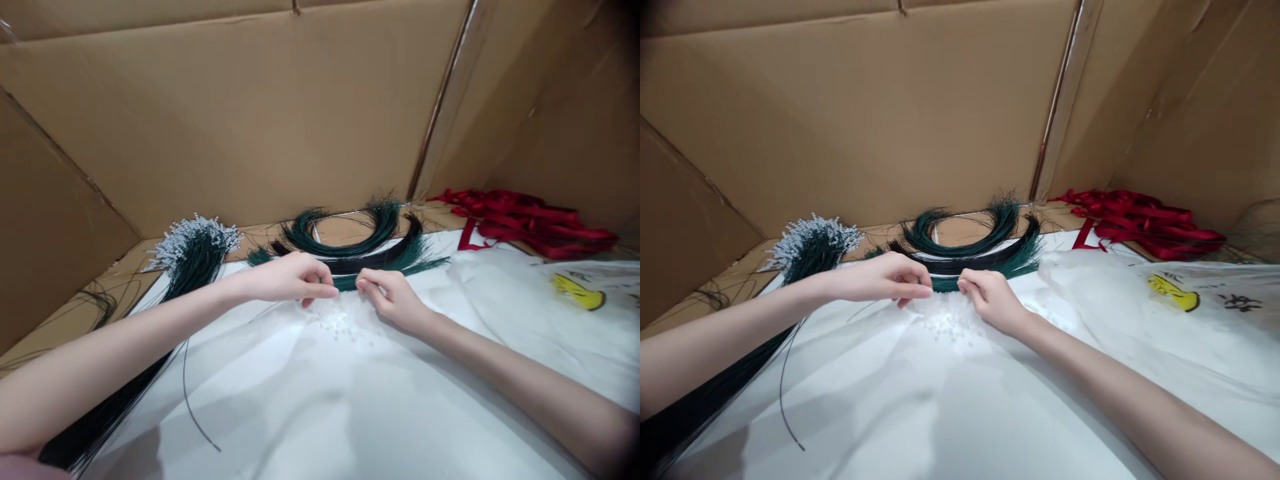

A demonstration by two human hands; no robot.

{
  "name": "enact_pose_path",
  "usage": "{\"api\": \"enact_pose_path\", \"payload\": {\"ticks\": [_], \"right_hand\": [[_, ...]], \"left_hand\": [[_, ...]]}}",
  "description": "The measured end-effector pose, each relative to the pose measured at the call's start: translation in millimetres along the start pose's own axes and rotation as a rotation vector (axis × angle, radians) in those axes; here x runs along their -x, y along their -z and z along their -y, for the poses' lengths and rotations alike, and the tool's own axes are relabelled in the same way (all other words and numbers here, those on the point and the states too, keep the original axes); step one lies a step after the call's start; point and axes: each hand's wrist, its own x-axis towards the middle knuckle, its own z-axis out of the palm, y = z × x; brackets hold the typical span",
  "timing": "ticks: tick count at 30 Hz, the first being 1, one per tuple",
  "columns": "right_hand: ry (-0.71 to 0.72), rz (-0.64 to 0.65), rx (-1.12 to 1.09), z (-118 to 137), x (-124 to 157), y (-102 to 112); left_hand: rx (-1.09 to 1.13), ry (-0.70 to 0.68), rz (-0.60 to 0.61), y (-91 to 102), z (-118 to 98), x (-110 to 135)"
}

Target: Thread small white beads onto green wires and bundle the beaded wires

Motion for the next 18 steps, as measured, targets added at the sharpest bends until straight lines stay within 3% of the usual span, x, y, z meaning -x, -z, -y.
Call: {"api": "enact_pose_path", "payload": {"ticks": [4, 7, 13, 18], "right_hand": [[0.060, 0.009, 0.061, 1.9, -0.6, -1.8], [0.076, -0.003, 0.087, -2.8, -1.4, 0.7], [0.074, -0.077, 0.084, -15.9, -7.4, 10.5], [0.095, -0.132, 0.060, 0.7, -13.0, 15.3]], "left_hand": [[0.047, -0.045, 0.026, -16.1, -5.8, -18.5], [0.168, -0.065, 0.010, -12.0, -5.7, -11.0], [0.323, 0.070, -0.124, 11.1, -2.3, 57.2], [0.409, 0.204, -0.101, -2.5, 12.4, 117.6]]}}
